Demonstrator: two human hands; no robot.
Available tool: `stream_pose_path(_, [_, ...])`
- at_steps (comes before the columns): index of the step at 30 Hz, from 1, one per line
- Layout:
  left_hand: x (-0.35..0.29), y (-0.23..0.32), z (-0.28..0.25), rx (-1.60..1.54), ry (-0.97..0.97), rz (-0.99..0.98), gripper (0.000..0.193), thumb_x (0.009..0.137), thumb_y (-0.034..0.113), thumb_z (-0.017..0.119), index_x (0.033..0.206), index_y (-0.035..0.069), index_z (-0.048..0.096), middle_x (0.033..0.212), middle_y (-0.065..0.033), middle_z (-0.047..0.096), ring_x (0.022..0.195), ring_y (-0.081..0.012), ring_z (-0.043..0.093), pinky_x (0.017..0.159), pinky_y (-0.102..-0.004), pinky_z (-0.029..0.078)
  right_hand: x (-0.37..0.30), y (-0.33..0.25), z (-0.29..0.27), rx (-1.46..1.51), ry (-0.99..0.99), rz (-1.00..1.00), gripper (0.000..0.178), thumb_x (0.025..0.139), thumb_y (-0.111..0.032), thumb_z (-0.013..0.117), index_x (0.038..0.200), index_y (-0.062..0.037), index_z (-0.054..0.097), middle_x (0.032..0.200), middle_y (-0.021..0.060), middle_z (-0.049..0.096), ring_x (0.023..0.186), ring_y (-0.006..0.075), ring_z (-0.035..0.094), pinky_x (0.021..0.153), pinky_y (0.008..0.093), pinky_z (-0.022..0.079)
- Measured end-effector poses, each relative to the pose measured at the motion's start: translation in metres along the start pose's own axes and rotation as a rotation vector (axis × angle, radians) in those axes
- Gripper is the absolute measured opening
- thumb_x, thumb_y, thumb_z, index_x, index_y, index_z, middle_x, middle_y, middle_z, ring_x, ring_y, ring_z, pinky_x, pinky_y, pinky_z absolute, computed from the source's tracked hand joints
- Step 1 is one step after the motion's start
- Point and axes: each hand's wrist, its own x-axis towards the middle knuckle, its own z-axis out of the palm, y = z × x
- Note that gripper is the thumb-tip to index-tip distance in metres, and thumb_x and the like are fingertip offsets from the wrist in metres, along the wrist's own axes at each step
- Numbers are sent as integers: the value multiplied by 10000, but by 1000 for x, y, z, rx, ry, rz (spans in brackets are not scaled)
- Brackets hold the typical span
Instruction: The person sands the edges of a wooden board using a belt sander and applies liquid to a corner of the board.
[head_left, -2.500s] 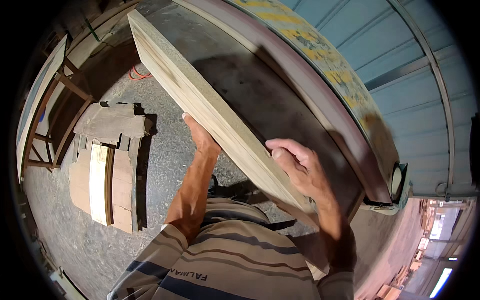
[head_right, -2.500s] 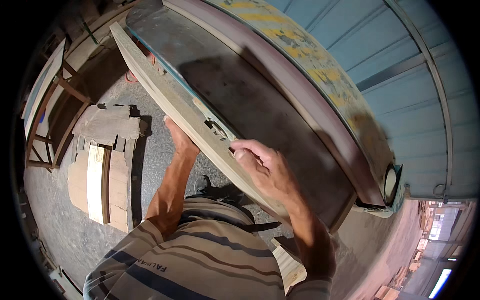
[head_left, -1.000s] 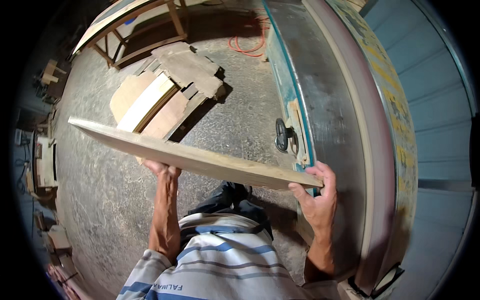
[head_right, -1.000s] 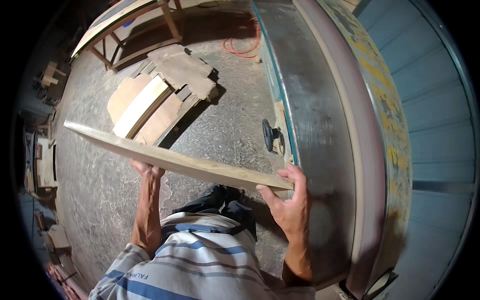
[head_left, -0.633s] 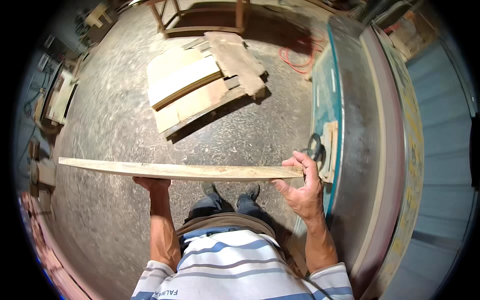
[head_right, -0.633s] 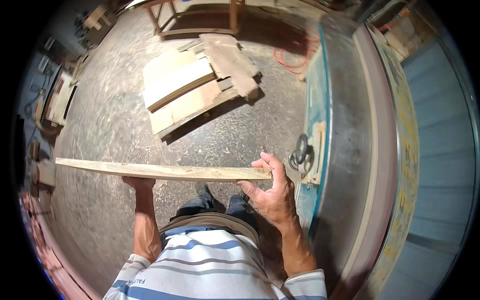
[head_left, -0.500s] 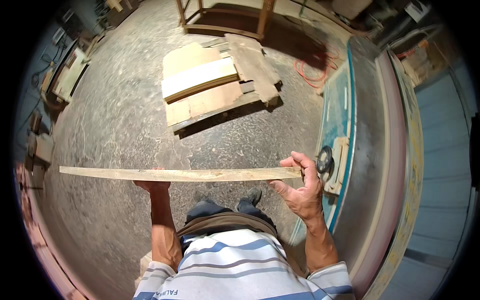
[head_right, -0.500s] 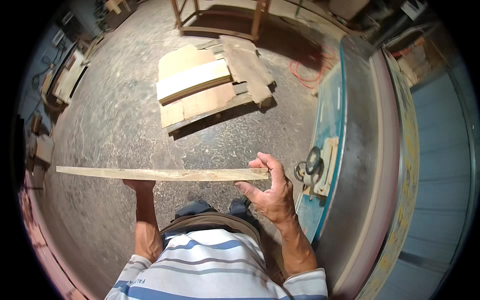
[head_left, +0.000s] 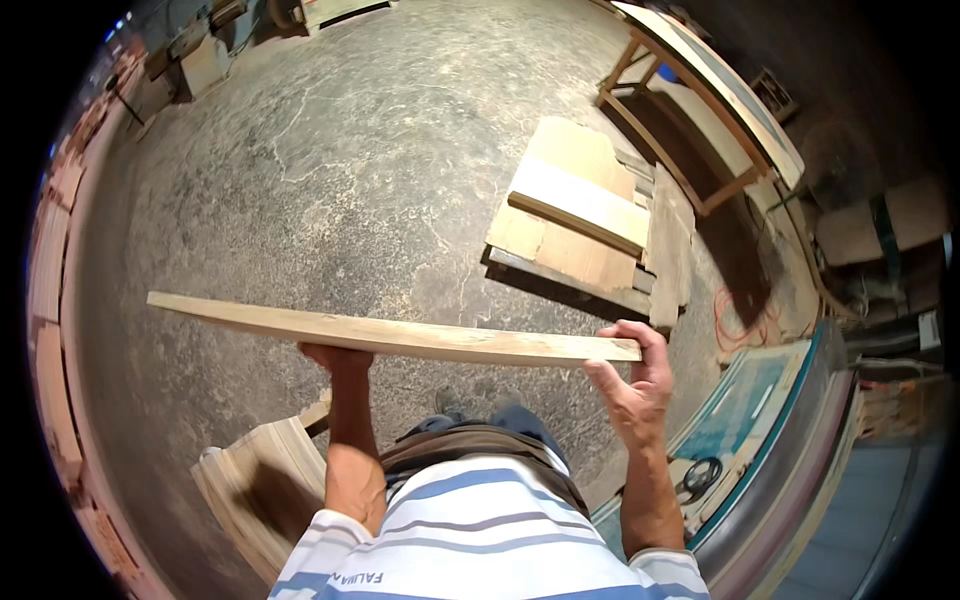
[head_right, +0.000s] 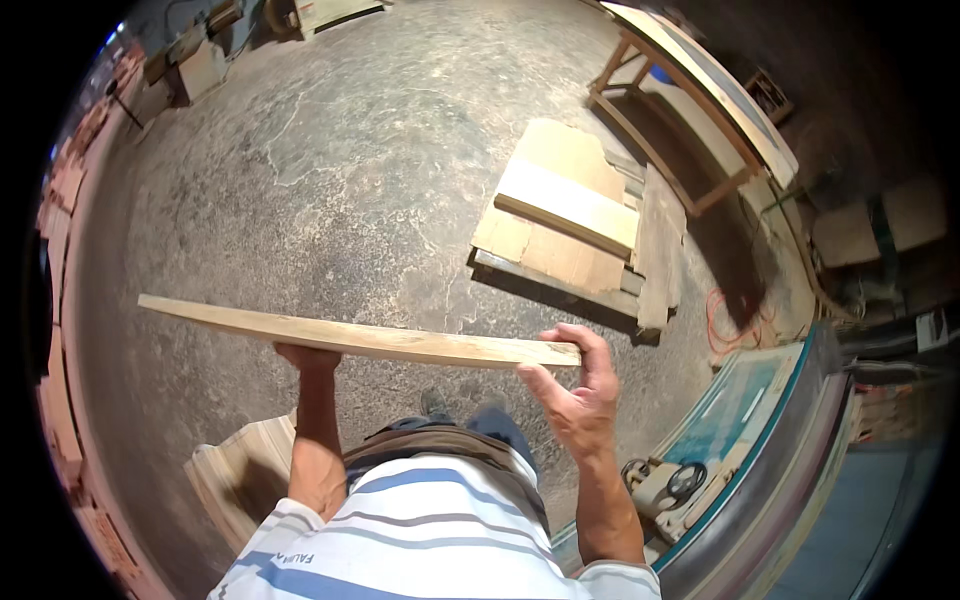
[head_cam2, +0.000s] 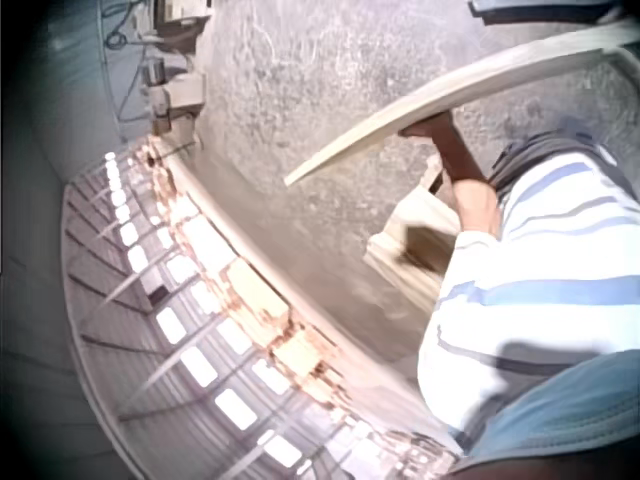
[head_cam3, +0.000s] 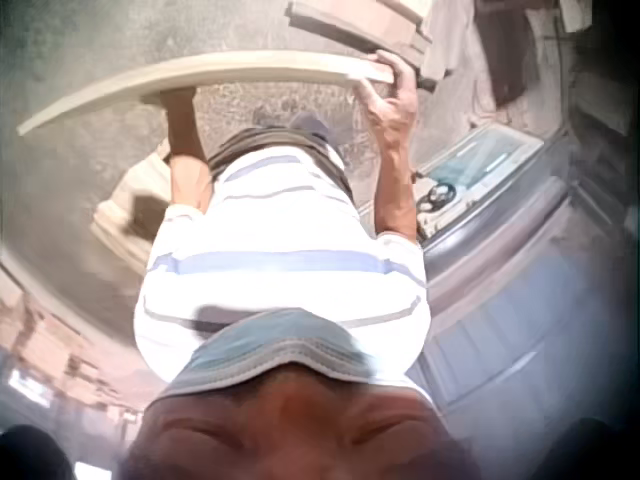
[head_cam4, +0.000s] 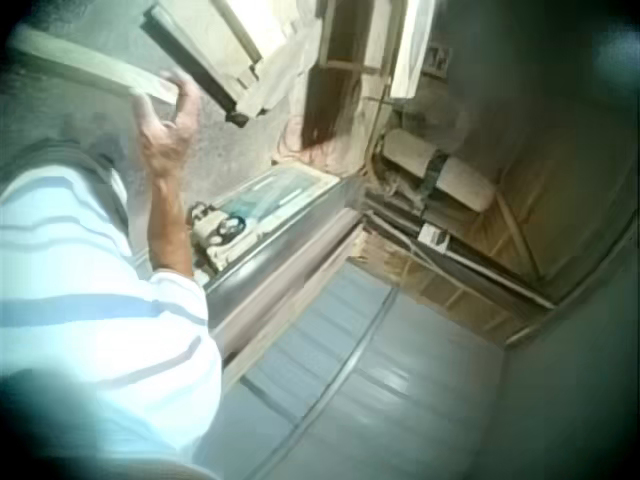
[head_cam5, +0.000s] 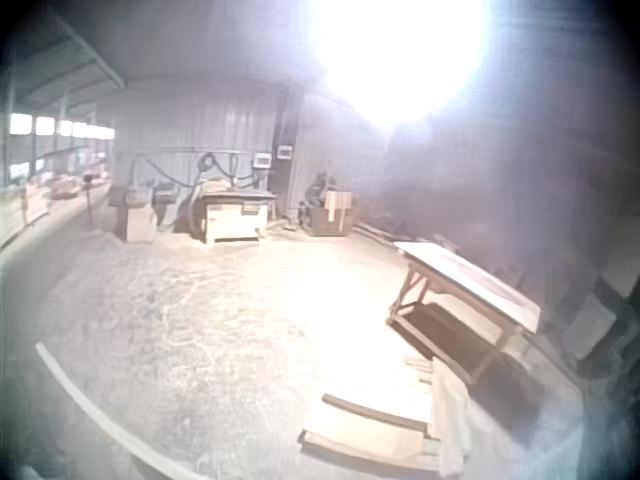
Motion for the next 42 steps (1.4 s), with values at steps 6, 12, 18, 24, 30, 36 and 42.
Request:
stream_pose_path(6, [16, 60, -32, 6, 70, 253, 399, 810, 477, 431, 1006, 156, 563, 953, 3, 611, 859, -197, 598, 763, -383, 507, 85, 17, 96, 173, -291, -14, 442, 796, -19, 677, 1164, -10, 433, 1061, 115, 566, 956, 169, 573, 833, 276, 484])
stream_pose_path(12, [47, 105, -64, 20, 99, 422, 390, 881, 389, 446, 1127, 106, 551, 1069, -46, 605, 988, -222, 577, 849, -392, 483, 169, 33, 195, 313, -526, -75, 446, 792, 46, 646, 1174, -6, 422, 1086, 155, 583, 1024, 207, 582, 899, 313, 482])
stream_pose_path(18, [71, 147, -18, -362, -13, 418, 516, 903, 472, 278, 1198, 119, 510, 1207, -76, 533, 1119, -265, 499, 978, -453, 384, 258, 39, 286, 89, -673, -525, 394, 749, 74, 670, 1097, -28, 514, 1027, 171, 623, 875, 246, 647, 767, 308, 518])
stream_pose_path(24, [112, 186, 29, -488, 575, 545, 464, 895, 459, 316, 1174, 157, 531, 1182, -33, 544, 1073, -246, 512, 906, -437, 420, 316, 36, 359, -30, -724, -637, 314, 749, 52, 682, 1016, -40, 544, 967, 159, 644, 823, 248, 659, 726, 300, 519])
stream_pose_path(30, [205, 210, -36, -501, 774, 598, 537, 884, 534, 299, 1276, 213, 477, 1367, 1, 426, 1245, -215, 386, 977, -498, 312, 354, 62, 474, 40, -846, -608, 289, 770, 28, 674, 996, -16, 499, 863, 149, 636, 915, 285, 645, 782, 350, 516])
stream_pose_path(36, [325, 300, 7, -653, 670, 608, 548, 864, 555, 319, 1233, 194, 501, 1270, -5, 502, 1150, -243, 463, 971, -453, 357, 396, 50, 571, 4, -781, -342, 323, 823, -27, 638, 1058, 8, 418, 1034, 200, 593, 913, 236, 618, 775, 322, 503])
stream_pose_path(42, [409, 412, 52, -580, 381, 701, 531, 846, 559, 394, 1177, 159, 506, 1148, 3, 550, 1050, -216, 516, 894, -405, 426, 434, 22, 661, 26, -760, -71, 495, 866, -77, 594, 1277, 30, 339, 1075, 165, 568, 953, 203, 570, 790, 289, 466])
